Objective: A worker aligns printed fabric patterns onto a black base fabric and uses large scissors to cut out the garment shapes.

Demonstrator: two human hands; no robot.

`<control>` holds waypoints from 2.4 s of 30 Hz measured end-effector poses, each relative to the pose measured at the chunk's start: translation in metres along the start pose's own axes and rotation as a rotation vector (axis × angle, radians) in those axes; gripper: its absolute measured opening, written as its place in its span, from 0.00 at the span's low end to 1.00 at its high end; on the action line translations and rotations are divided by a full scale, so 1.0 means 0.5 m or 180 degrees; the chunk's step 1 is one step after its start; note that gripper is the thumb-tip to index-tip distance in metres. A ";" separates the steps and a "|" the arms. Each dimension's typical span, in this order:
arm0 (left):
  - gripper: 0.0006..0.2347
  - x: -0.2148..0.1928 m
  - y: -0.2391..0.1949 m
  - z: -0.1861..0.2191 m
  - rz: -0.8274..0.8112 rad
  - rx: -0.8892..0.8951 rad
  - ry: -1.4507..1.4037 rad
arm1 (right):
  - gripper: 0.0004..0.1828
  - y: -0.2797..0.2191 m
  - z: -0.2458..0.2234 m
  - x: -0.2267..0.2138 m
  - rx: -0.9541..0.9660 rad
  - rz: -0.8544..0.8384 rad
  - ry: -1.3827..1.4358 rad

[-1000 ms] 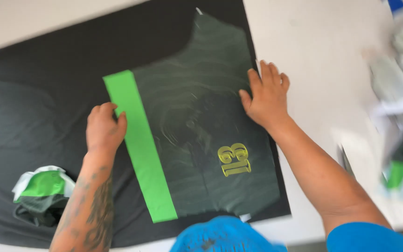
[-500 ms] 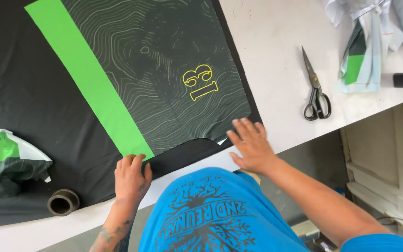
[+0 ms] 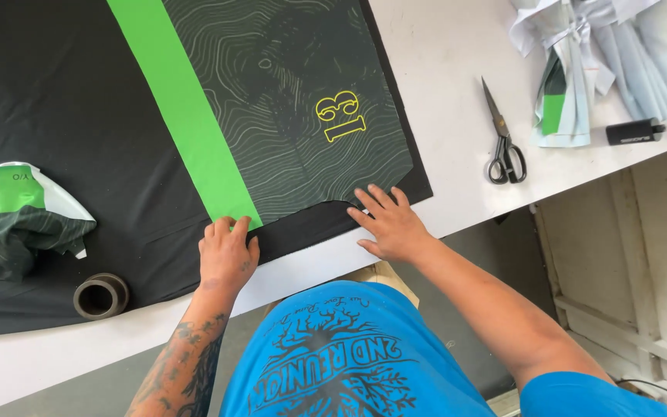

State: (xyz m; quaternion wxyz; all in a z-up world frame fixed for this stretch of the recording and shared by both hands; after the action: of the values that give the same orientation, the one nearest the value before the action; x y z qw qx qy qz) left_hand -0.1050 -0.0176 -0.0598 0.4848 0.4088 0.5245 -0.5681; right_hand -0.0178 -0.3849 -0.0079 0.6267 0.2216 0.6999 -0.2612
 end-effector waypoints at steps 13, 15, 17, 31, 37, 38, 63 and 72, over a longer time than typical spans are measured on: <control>0.16 -0.025 -0.047 0.004 -0.0057 -0.0737 -0.0311 | 0.31 -0.055 0.192 0.035 0.0488 -0.0205 -0.0316; 0.13 -0.051 -0.056 -0.026 0.0073 -0.1092 -0.0272 | 0.30 0.010 0.221 0.028 0.0383 -0.0120 -0.0348; 0.13 -0.065 -0.078 -0.038 -0.0828 -0.1526 -0.0735 | 0.24 0.071 0.239 0.019 0.0295 0.0579 -0.0493; 0.15 -0.014 0.020 -0.056 -0.1031 -0.2502 -0.1718 | 0.10 1.206 0.048 -0.031 0.0185 -0.0362 0.1778; 0.17 0.038 0.034 -0.033 -0.0942 -0.2382 -0.1795 | 0.10 1.340 -0.037 -0.039 0.0684 -0.0867 0.1075; 0.16 0.045 0.035 -0.028 -0.0987 -0.2392 -0.1847 | 0.17 1.342 -0.050 -0.044 0.0846 -0.1057 0.0670; 0.08 -0.025 0.055 0.023 0.0201 -0.1446 -0.1550 | 0.03 1.343 -0.052 -0.055 0.0778 -0.1115 0.0642; 0.15 -0.019 0.074 0.074 0.0248 -0.0995 -0.0657 | 0.10 1.233 0.089 -0.138 0.1572 -0.1276 0.2864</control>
State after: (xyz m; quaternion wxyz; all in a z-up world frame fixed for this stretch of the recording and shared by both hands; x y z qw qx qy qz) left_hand -0.0655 -0.0526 -0.0538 0.6152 0.2880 0.5377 -0.4994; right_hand 0.4169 0.0595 0.0029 0.1331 0.3142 0.8452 -0.4115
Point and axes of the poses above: each hand's wrist, its own y-axis towards the middle knuckle, its own x-axis out of the palm, z = x × y, the point moved 2 cm from there along y, towards the middle knuckle, and after that the axes turned 8 degrees about -z, right-handed, at the moved point
